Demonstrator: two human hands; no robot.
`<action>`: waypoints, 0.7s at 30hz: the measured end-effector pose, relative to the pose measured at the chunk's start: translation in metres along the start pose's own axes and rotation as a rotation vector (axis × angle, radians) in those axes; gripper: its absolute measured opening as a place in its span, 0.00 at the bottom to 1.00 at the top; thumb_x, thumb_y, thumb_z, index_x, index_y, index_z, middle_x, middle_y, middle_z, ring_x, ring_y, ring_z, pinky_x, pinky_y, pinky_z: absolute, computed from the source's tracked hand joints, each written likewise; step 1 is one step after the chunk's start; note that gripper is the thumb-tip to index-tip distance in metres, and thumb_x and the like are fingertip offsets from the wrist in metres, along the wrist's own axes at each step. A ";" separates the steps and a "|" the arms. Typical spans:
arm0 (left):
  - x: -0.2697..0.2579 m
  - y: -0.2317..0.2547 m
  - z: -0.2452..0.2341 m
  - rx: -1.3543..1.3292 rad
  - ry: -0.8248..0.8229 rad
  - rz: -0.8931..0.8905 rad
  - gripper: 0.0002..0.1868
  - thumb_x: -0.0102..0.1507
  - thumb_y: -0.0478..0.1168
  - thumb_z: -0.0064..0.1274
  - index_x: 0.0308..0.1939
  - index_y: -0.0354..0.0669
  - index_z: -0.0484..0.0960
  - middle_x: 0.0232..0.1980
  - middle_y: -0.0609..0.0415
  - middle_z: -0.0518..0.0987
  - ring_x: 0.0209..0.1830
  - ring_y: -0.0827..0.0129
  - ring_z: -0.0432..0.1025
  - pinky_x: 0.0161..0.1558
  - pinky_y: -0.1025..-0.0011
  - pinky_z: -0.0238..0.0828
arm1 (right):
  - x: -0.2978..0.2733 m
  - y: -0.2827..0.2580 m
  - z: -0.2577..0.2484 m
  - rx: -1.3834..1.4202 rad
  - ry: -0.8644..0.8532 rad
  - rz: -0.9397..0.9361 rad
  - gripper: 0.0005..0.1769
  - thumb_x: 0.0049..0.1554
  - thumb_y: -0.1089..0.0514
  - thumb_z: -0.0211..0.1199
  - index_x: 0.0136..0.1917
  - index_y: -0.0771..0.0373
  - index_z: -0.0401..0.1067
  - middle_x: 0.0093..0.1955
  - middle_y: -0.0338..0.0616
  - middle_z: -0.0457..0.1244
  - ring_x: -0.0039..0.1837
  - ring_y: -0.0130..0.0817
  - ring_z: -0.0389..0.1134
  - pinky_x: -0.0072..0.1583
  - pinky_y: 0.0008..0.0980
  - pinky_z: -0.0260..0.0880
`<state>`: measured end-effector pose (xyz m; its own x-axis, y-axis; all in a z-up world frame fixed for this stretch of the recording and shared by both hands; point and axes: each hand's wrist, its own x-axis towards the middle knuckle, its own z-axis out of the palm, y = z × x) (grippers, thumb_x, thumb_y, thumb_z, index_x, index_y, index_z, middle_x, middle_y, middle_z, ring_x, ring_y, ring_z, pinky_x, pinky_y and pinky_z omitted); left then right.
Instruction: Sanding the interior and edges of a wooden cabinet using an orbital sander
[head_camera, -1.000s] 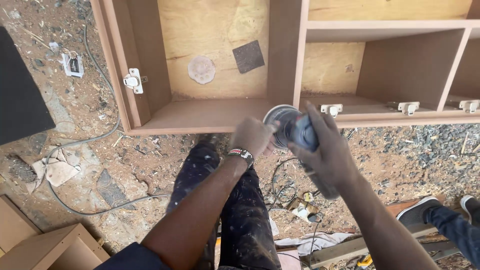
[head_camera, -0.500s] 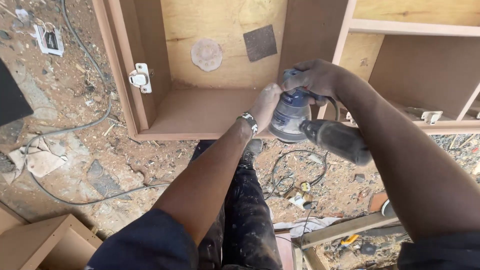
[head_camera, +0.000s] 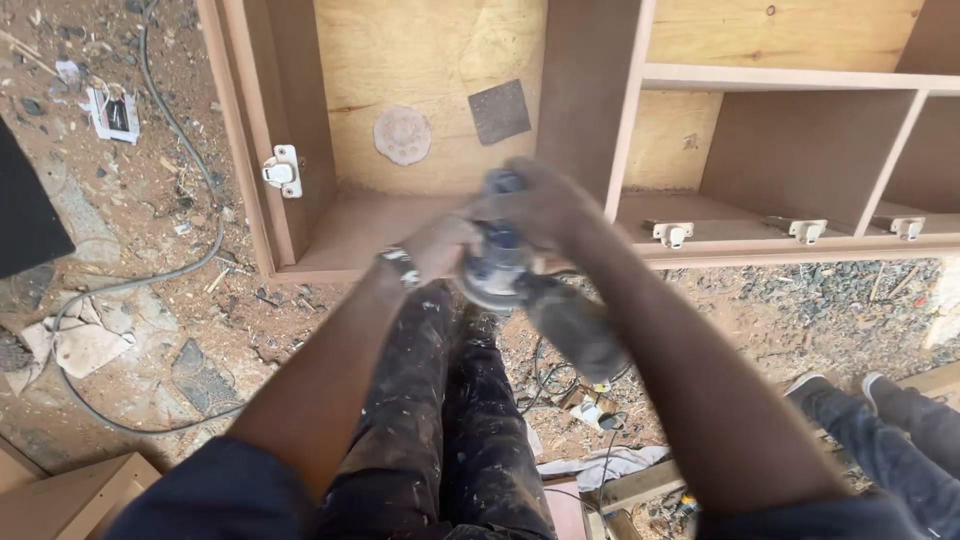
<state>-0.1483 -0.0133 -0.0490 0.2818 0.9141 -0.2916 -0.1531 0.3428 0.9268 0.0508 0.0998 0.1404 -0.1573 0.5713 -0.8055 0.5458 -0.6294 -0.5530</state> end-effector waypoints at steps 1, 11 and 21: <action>-0.009 0.003 -0.029 0.002 -0.011 0.006 0.10 0.65 0.27 0.68 0.28 0.33 0.94 0.33 0.41 0.90 0.45 0.56 0.91 0.57 0.72 0.83 | 0.000 -0.020 0.019 0.004 0.012 -0.003 0.41 0.60 0.44 0.73 0.82 0.62 0.77 0.66 0.70 0.74 0.64 0.69 0.80 0.59 0.63 0.83; -0.017 0.160 0.012 -0.124 0.080 -0.537 0.25 0.58 0.15 0.52 0.59 0.21 0.88 0.44 0.40 0.88 0.53 0.58 0.87 0.63 0.66 0.83 | -0.051 -0.048 0.059 -0.103 0.143 0.221 0.64 0.52 0.48 0.80 0.97 0.50 0.59 0.83 0.64 0.61 0.77 0.74 0.74 0.68 0.69 0.84; 0.005 -0.043 0.236 0.183 -0.330 0.180 0.48 0.50 0.37 0.82 0.77 0.52 0.87 0.73 0.53 0.86 0.85 0.52 0.75 0.92 0.57 0.62 | -0.182 0.147 -0.034 -0.077 0.646 0.093 0.56 0.54 0.43 0.91 0.82 0.70 0.65 0.71 0.74 0.62 0.79 0.83 0.65 0.75 0.76 0.66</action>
<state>0.0828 -0.0740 -0.0343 0.5591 0.8271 -0.0566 -0.0656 0.1122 0.9915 0.1877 -0.0784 0.2131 0.4060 0.7329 -0.5459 0.5943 -0.6655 -0.4516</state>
